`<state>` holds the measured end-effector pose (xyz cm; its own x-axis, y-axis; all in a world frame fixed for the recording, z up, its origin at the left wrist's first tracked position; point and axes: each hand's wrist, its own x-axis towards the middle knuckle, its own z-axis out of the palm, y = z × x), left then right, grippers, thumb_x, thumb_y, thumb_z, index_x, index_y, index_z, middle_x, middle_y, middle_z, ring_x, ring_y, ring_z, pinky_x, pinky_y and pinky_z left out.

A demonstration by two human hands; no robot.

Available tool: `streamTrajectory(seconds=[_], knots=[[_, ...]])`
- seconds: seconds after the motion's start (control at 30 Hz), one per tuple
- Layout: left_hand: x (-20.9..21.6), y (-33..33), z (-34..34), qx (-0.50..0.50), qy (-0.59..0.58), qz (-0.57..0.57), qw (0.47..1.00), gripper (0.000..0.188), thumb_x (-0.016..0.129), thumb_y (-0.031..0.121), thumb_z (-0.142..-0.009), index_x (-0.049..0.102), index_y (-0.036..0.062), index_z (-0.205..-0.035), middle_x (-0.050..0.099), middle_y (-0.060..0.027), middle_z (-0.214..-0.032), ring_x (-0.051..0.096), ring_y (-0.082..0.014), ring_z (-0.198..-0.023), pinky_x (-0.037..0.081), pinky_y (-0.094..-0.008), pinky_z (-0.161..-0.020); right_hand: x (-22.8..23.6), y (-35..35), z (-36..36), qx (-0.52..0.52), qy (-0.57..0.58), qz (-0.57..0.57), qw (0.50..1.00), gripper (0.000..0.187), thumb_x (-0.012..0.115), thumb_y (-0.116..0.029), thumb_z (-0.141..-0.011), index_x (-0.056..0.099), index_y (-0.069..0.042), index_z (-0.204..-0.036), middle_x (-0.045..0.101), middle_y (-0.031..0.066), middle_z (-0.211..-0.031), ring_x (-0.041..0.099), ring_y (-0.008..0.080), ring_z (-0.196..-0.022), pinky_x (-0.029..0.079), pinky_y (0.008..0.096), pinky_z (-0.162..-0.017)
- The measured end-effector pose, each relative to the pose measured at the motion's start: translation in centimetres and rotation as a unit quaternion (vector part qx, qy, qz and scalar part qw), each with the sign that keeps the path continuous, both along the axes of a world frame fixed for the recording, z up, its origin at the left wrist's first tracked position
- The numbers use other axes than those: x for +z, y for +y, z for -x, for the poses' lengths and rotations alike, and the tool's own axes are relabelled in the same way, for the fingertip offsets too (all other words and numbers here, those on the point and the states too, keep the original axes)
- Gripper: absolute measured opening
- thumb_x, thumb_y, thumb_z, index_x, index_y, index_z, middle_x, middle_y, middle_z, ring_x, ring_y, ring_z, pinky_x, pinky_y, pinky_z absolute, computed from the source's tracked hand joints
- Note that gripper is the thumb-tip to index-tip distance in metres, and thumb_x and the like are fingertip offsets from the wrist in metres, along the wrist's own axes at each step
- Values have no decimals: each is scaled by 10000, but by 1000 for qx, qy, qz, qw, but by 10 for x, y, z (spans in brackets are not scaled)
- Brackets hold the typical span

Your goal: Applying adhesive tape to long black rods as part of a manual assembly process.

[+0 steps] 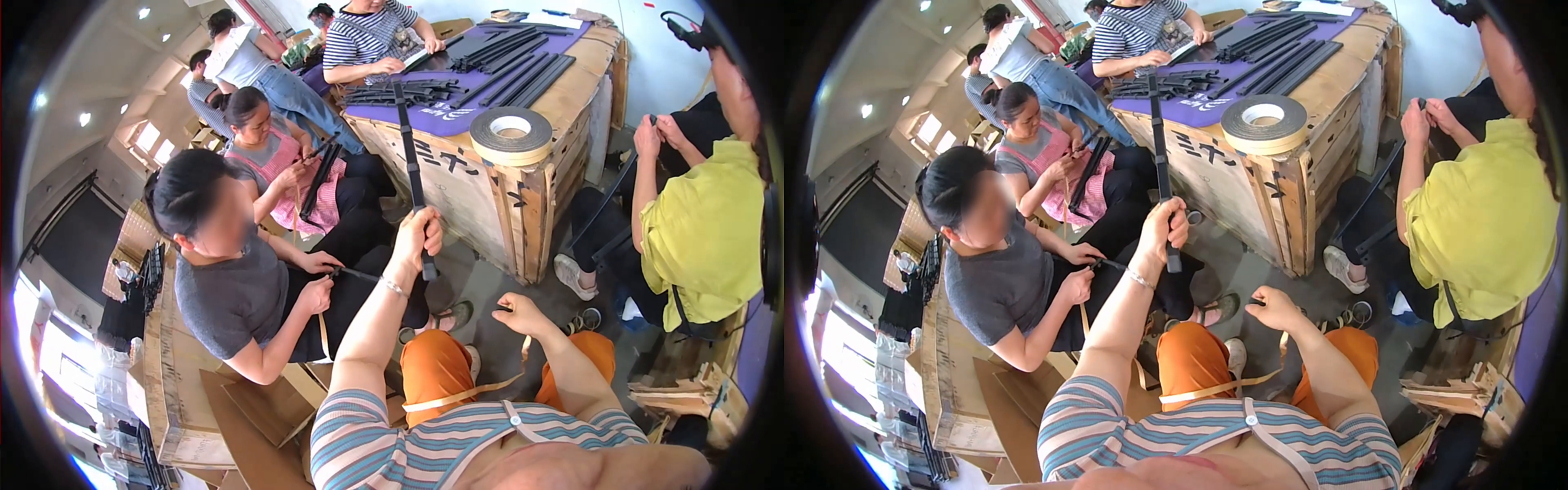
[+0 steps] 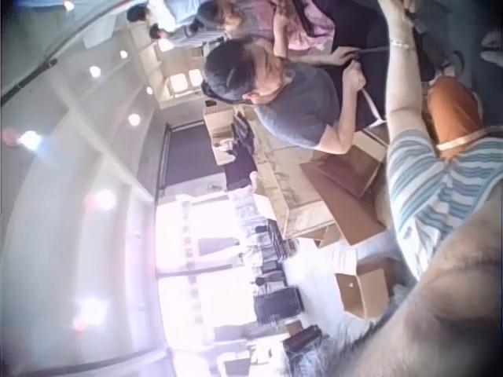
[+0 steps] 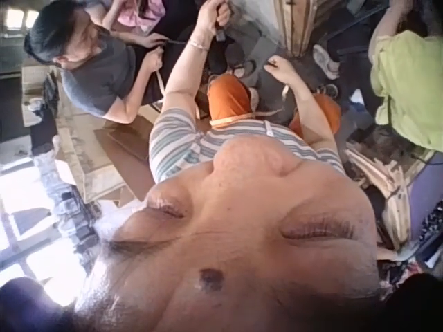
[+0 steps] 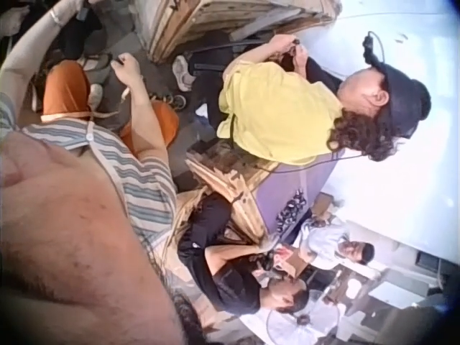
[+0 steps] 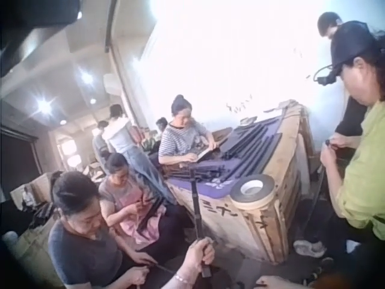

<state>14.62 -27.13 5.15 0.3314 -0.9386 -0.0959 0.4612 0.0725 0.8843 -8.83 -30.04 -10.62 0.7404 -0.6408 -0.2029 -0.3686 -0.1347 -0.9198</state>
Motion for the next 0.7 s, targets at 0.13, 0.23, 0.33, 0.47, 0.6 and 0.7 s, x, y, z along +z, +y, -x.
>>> streamTrajectory(seconds=[0.13, 0.23, 0.33, 0.47, 0.6, 0.7], knots=[[0, -49, -42, -67, -25, -41, 997, 105, 510, 145, -854, 473, 48, -875, 354, 26, -513, 329, -81, -349, 269, -225, -310, 1, -2, -6, 10, -17, -14, 1000, 412, 666, -256, -751, 571, 25, -1038, 620, 178, -1017, 602, 274, -952, 462, 329, -816], [8, -92, -77, -101, -97, -87, 986, 117, 504, 148, -847, 480, 43, -892, 361, 29, -515, 343, -86, -352, 276, -230, -311, 0, 1, -10, 49, -11, 30, 998, 347, 654, -268, -748, 595, -2, -964, 637, 163, -909, 612, 297, -867, 463, 354, -740], [27, -141, -93, -95, -244, -121, 957, 150, 501, 157, -834, 526, 15, -877, 397, 12, -517, 370, -106, -372, 301, -240, -339, -1, -1, -9, 56, 2, 30, 998, 327, 645, -270, -753, 598, -7, -942, 635, 166, -901, 608, 311, -856, 463, 360, -736], [62, -194, -100, -9, -494, -95, 864, 137, 626, 125, -712, 586, 0, -673, 525, -38, -539, 471, -121, -404, 383, -240, -398, 5, -4, -10, 44, 6, 20, 999, 318, 638, -273, -756, 599, -4, -921, 635, 163, -880, 611, 313, -829, 465, 369, -712], [84, -224, -96, -9, -539, -125, 833, 120, 636, 100, -693, 606, -15, -708, 530, -38, -542, 475, -109, -412, 390, -247, -399, 1, -6, -10, 34, -8, 13, 999, 319, 635, -283, -761, 601, -10, -922, 637, 157, -879, 611, 311, -824, 465, 368, -714], [77, -236, -99, 2, -463, -119, 878, 126, 635, 130, -706, 619, 5, -707, 550, -40, -567, 495, -109, -443, 409, -251, -417, 1, -6, -10, 30, -2, 16, 999, 323, 636, -283, -762, 599, -10, -932, 638, 157, -888, 610, 308, -840, 464, 364, -727]])
